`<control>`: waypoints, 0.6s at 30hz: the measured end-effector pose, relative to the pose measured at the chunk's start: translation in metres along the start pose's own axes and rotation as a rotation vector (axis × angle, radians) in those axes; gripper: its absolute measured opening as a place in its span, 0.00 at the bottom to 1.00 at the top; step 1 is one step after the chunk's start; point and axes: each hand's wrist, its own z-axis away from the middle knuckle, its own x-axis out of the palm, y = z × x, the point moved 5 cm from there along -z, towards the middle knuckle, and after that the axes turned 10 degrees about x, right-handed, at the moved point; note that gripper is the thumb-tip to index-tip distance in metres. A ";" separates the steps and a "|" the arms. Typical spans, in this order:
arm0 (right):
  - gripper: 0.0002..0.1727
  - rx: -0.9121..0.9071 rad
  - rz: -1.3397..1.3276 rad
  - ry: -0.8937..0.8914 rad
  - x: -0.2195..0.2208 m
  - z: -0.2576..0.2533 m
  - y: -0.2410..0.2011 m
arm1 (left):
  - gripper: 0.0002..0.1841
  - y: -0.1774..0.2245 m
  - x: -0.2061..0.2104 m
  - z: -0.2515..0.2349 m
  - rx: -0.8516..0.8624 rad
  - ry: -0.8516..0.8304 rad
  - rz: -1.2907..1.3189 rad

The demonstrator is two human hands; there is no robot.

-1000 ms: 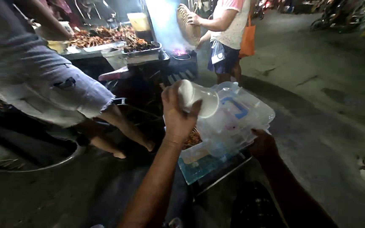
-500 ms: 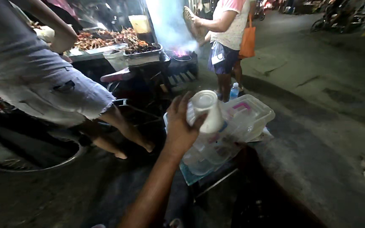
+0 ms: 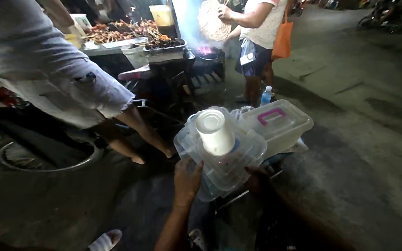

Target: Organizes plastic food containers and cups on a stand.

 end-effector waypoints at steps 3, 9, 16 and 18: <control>0.17 -0.017 -0.003 0.038 0.000 0.004 0.000 | 0.19 0.005 0.002 -0.002 -0.026 0.021 0.015; 0.23 -0.051 -0.073 -0.046 -0.006 0.003 -0.003 | 0.16 0.001 -0.003 -0.002 -0.085 0.143 0.077; 0.32 0.030 0.089 -0.038 -0.006 0.004 -0.007 | 0.28 -0.010 -0.008 0.000 -0.034 0.274 0.264; 0.34 0.033 0.373 0.017 -0.005 0.005 -0.019 | 0.26 -0.014 -0.006 -0.003 -0.104 0.258 0.333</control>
